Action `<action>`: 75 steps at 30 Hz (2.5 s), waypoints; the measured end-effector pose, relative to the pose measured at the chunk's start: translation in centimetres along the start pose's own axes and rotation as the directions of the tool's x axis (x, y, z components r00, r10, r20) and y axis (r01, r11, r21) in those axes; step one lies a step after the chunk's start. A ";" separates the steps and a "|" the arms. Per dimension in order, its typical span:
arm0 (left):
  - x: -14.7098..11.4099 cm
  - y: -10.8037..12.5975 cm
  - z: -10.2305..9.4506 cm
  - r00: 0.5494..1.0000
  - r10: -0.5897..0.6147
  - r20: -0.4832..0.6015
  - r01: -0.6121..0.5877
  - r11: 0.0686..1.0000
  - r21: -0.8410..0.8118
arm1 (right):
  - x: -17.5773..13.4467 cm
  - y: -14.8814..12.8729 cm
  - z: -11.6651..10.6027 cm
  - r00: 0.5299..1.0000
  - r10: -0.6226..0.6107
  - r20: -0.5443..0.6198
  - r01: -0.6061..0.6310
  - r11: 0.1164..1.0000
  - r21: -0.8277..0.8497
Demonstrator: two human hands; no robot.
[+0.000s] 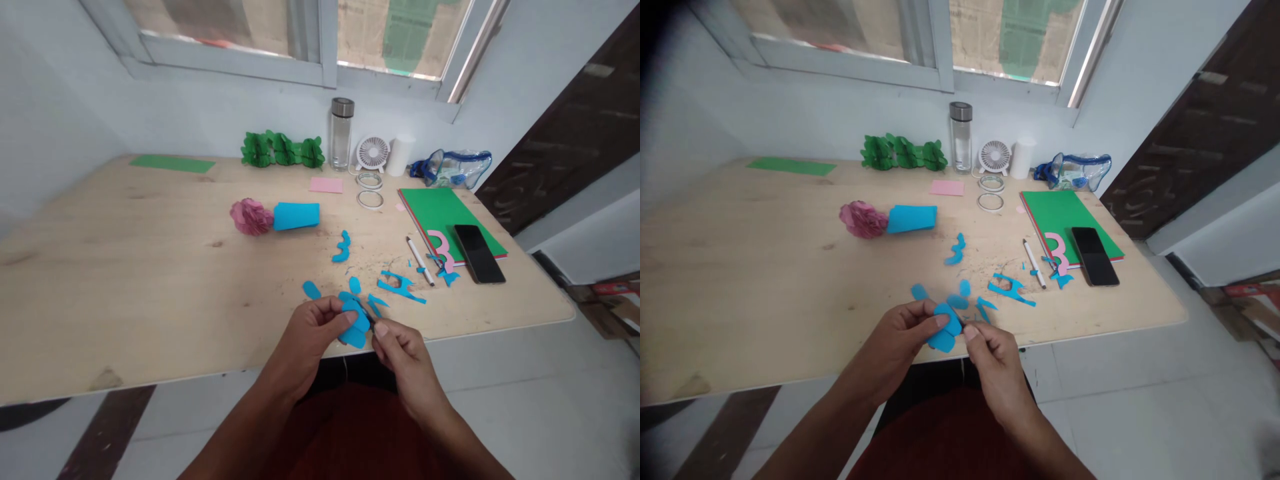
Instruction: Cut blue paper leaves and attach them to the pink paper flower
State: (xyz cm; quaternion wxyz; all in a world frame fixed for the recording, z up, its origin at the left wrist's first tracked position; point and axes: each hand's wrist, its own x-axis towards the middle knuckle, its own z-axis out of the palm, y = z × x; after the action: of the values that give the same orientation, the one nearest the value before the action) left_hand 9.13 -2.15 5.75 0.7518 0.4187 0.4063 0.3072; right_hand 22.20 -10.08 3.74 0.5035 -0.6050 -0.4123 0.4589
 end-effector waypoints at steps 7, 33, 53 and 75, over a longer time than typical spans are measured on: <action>0.0 0.1 0.1 1.000 0.004 -0.005 -0.004 1.000 0.002 | 0.2 0.0 0.1 1.000 -0.002 -0.009 0.002 1.000 -0.001; 0.1 0.0 0.6 1.000 0.016 -0.022 -0.016 1.000 -0.008 | 0.1 0.5 0.3 0.999 0.001 -0.048 0.001 0.999 0.036; 0.1 -0.6 0.5 0.999 0.046 0.029 -0.045 0.999 -0.012 | -0.2 1.0 0.4 0.996 0.003 -0.086 -0.001 1.000 0.024; 1.4 -0.2 -1.0 0.981 0.091 -0.169 -0.073 0.991 0.112 | 6.8 3.6 -6.1 0.837 -0.547 -0.006 0.109 0.178 -0.978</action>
State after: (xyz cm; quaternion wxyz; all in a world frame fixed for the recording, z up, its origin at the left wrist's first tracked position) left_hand 8.95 -0.78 4.73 0.6770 0.4459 0.4683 0.3515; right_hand 29.91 -5.55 -0.33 0.1872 -0.7469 -0.6253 -0.1268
